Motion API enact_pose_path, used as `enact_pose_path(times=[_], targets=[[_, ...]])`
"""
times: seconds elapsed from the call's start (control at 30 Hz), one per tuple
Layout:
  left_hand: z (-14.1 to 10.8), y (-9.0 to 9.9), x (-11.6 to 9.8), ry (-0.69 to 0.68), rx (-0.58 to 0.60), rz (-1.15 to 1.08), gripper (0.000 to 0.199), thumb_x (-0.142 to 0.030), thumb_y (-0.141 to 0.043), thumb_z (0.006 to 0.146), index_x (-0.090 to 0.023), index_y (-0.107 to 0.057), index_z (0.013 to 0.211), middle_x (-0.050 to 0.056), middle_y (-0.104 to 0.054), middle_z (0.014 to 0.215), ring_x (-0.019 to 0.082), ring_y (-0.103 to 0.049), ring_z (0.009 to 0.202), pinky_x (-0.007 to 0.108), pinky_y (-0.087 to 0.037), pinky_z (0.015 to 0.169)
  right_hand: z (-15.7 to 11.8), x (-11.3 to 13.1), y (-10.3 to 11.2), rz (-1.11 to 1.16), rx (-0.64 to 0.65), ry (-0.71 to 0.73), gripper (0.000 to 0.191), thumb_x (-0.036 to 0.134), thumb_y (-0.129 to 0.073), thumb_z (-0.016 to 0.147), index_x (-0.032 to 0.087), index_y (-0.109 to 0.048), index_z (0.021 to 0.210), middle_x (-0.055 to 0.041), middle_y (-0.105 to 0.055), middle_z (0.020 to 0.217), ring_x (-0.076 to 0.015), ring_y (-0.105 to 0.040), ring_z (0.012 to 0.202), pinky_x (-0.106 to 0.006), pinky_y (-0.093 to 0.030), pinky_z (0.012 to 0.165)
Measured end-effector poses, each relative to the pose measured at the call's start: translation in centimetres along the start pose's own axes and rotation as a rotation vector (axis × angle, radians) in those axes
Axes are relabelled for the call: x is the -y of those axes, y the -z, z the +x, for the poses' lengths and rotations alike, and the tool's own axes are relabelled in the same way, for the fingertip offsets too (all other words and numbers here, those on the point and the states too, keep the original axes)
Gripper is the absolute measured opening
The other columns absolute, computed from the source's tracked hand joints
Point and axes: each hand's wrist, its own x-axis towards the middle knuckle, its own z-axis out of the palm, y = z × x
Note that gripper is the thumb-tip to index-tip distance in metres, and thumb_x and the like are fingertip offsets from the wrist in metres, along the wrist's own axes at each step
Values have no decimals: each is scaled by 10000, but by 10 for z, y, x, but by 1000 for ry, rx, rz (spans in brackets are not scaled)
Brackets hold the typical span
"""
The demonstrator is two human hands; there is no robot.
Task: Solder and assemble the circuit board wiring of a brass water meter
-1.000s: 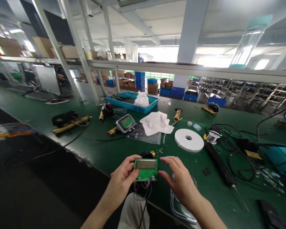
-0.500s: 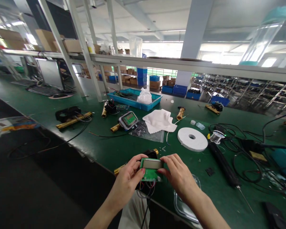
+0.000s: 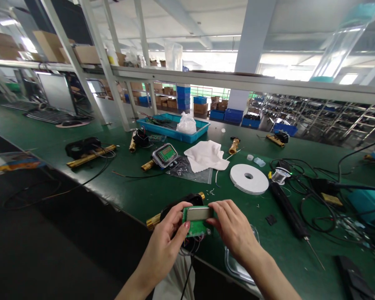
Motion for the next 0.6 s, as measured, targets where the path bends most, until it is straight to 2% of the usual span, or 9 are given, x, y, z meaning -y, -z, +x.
enact_pose_path(times=[0.1,0.2,0.3,0.4,0.5,0.6], targets=[[-5,-6,5,-21,-58,68,370,-339,-510,894,-239,-456,1246,44,-602,1213,197,-585,1083,235,-505,831,-1,3,5,18,9,-19,261,264,-483,908,158,-511,1145,-103,-639,1011,-206,-587,905,-363,-543,785],[-14,-14,13,-40,-198,123,453,-356,-536,874,-259,-424,1302,47,-601,1219,199,-627,1012,230,-538,750,-14,1,15,85,-15,-93,332,282,-512,895,183,-468,1209,-94,-632,1078,-197,-584,979,-362,-537,840],[-25,-19,23,-43,-355,171,449,-376,-572,848,-250,-464,1264,40,-639,1137,178,-673,841,242,-557,709,-48,-10,28,44,-48,-318,359,309,-519,888,199,-457,1224,-94,-620,1099,-206,-585,1005,-374,-532,844],[-34,-23,35,-73,-436,211,325,-349,-601,834,-237,-547,1134,18,-670,1027,178,-676,824,246,-557,741,-94,-25,36,-85,-26,-620,285,341,-500,891,199,-519,1138,-82,-633,999,-221,-609,910,-390,-534,768],[-39,-32,45,-248,-453,220,293,-226,-592,841,-259,-537,1127,0,-653,1049,180,-665,882,271,-555,783,-129,-30,37,-123,11,-813,273,365,-491,891,187,-534,1094,-61,-633,885,-219,-613,813,-395,-529,720],[-39,-46,57,-490,-410,266,387,-74,-570,812,-272,-524,1142,10,-599,1156,193,-637,968,318,-561,814,-137,-17,35,-31,-11,-859,249,355,-483,894,201,-532,1084,-55,-622,899,-191,-607,766,-362,-534,706]])
